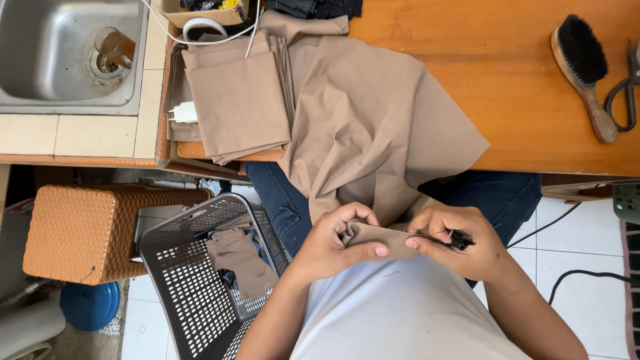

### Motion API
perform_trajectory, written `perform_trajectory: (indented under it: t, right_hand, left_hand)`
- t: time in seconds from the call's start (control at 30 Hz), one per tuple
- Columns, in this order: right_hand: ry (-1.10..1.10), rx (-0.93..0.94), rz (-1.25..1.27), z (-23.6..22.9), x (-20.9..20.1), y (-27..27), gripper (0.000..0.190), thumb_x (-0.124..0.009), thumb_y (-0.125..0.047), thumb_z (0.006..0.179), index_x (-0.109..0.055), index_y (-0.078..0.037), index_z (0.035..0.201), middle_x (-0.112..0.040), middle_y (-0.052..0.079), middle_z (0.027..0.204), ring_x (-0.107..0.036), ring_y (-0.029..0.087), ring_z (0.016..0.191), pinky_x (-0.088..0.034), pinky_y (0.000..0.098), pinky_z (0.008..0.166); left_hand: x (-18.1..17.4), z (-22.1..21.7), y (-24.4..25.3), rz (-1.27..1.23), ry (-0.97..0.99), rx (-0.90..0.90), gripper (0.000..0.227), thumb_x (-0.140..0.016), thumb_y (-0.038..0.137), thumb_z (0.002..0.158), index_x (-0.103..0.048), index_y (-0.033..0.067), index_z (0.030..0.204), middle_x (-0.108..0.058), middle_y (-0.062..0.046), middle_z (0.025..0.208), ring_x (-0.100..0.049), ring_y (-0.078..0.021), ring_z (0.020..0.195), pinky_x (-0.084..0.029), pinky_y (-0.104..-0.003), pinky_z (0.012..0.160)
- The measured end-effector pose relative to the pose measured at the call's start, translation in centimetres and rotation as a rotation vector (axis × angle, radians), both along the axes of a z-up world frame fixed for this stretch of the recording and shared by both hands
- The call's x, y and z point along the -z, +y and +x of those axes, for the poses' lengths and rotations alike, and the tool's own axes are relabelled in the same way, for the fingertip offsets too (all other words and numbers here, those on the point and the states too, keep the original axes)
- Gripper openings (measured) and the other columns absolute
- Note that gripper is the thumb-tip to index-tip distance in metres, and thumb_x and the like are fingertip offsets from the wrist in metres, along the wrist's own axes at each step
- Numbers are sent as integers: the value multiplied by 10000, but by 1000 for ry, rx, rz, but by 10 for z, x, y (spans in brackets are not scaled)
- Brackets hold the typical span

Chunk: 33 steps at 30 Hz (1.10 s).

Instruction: Trimming loose threads from a brown fabric garment part using small hand snips.

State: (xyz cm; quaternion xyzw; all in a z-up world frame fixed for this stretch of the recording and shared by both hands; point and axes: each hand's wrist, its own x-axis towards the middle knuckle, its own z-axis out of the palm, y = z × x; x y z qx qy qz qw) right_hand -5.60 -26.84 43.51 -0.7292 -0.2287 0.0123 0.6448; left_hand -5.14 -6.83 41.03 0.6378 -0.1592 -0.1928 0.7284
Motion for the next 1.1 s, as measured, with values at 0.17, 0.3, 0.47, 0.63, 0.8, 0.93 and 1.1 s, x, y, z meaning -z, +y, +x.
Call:
perform_trajectory:
  t: [0.17, 0.3, 0.47, 0.63, 0.8, 0.93, 1.1]
  right_hand:
    - [229, 27, -73, -28, 10, -11, 418, -624, -44, 689, -231, -125, 573, -587, 19, 557, -394, 91, 457, -325, 193, 428]
    - [183, 86, -49, -41, 20, -21, 381, -503, -390, 764, -290, -116, 606, -527, 70, 651, -615, 154, 645, -479, 228, 557]
    - [185, 127, -162, -48, 21, -23, 663, -212, -716, 804, -357, -87, 655, -400, 33, 608, -338, 116, 511, -247, 220, 466]
    - [251, 22, -293, -51, 20, -8, 369, -279, -335, 889, -513, -53, 840, -550, 31, 739, -508, 136, 626, -391, 240, 592]
    - [268, -21, -322, -56, 24, -6, 449, -248, -370, 889, -540, -56, 757, -498, 11, 625, -451, 118, 525, -354, 227, 514]
    - [290, -40, -363, -62, 28, -6, 442, -247, -378, 883, -519, -77, 707, -496, -6, 581, -452, 119, 487, -349, 238, 482]
    - [220, -34, -407, -62, 29, -5, 423, -230, -363, 888, -486, -88, 695, -454, -12, 569, -416, 122, 453, -323, 248, 449]
  left_hand:
    - [-9, -5, -4, 99, 176, 40, 87, -699, 143, 724, -633, 91, 748, -559, 83, 625, -416, 29, 547, -312, -134, 469]
    - [-10, -13, -10, 10, 208, 146, 124, -682, 121, 733, -563, 111, 699, -350, 99, 480, -263, 25, 453, -193, -152, 406]
    - [-4, -22, -15, -58, 225, 177, 178, -696, 72, 716, -523, 115, 710, -516, 80, 552, -351, 61, 508, -276, -108, 449]
    - [-1, -25, -19, 45, 85, 75, 175, -700, 73, 719, -535, 131, 719, -423, 91, 547, -279, 9, 485, -232, -145, 446]
    - [3, -28, -21, 39, 111, 76, 195, -705, 59, 712, -526, 136, 702, -447, 97, 538, -298, 29, 478, -242, -130, 436]
    - [6, -32, -22, 29, 110, 91, 192, -700, 23, 711, -534, 118, 716, -541, 68, 601, -355, 42, 507, -285, -119, 448]
    - [4, -31, -20, 47, 128, 84, 189, -701, 36, 711, -532, 121, 701, -508, 79, 564, -316, 41, 481, -252, -124, 425]
